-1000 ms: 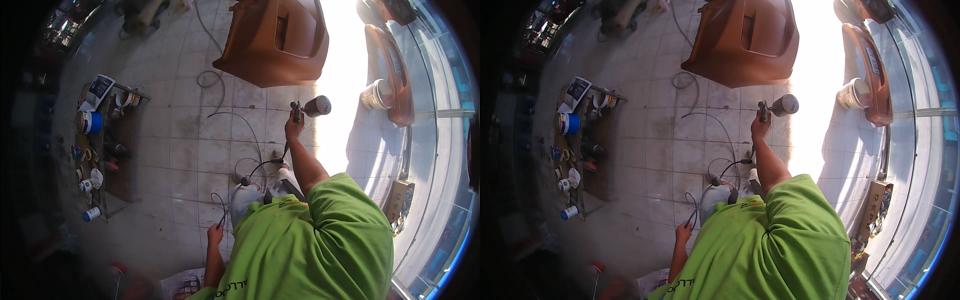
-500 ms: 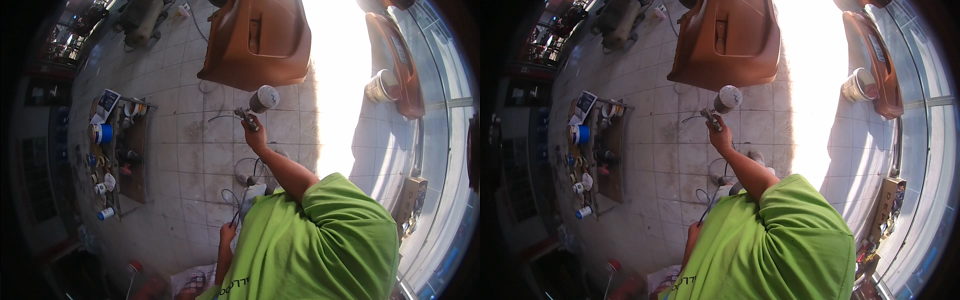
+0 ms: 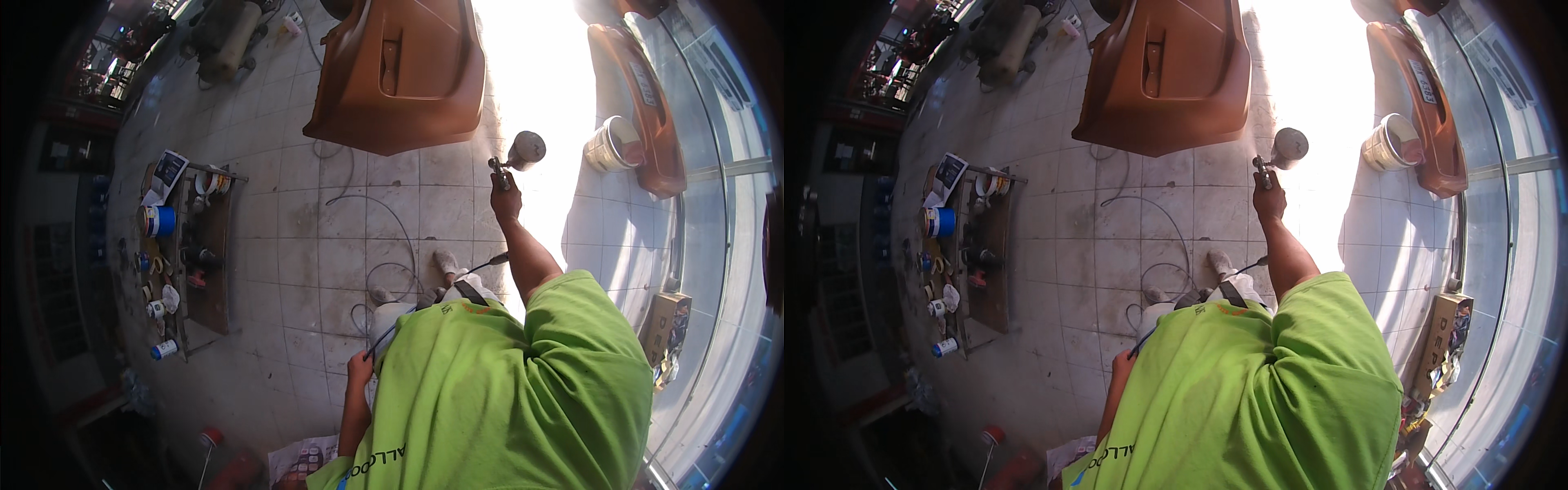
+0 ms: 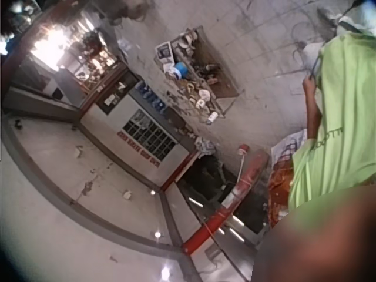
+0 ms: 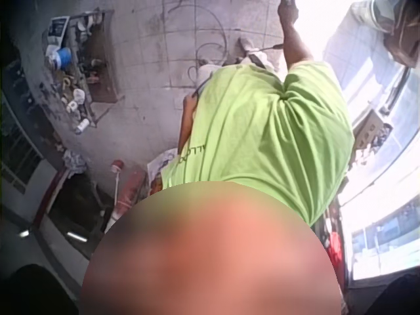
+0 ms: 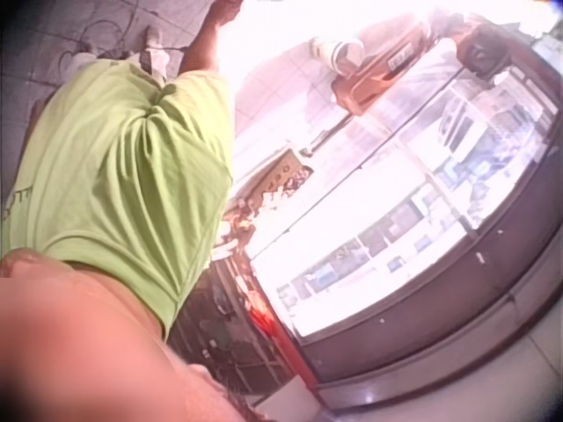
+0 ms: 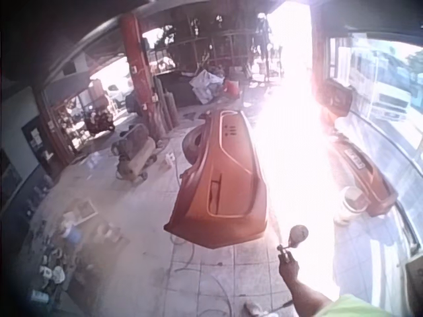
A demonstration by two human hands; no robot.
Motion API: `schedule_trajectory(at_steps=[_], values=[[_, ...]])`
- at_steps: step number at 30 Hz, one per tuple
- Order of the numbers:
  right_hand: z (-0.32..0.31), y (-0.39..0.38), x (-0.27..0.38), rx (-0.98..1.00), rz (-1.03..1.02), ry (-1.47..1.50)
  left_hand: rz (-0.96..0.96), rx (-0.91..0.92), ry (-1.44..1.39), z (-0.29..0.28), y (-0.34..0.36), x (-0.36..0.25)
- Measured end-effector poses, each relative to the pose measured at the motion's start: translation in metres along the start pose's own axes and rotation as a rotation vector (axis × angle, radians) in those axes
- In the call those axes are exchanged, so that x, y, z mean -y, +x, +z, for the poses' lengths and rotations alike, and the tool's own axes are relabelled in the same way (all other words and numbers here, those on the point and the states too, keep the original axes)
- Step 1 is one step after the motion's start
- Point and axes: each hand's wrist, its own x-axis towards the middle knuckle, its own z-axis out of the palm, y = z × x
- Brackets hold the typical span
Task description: The person uses a spray gun to apply orange paint to a car hood and a front bumper in a workshop. The person moves around the parts to cover different areas and refills the spray gun from a container on a nearby table.
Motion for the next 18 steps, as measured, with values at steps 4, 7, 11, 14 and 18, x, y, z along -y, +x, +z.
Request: schedule_trajectory(at_steps=[4, 7, 11, 14, 18], values=[[-0.008, 0.004, 0.002, -0.082, 0.053, -0.037, -0.023, 0.025, -0.025, -0.012, 0.006, 0.002], [0.015, -0.011, 0.016, -0.111, -0.031, 0.160, 0.042, 0.060, -0.094, -0.020, 0.009, 0.011], [0.066, -0.059, 0.051, -0.081, -0.126, 0.428, 0.087, 0.095, -0.078, -0.038, 0.028, 0.037], [0.103, -0.103, 0.092, -0.067, -0.206, 0.511, 0.069, 0.062, -0.009, -0.070, 0.046, 0.047], [0.139, -0.158, 0.156, -0.031, -0.224, 0.567, 0.016, 0.057, -0.008, -0.108, 0.069, 0.081]])
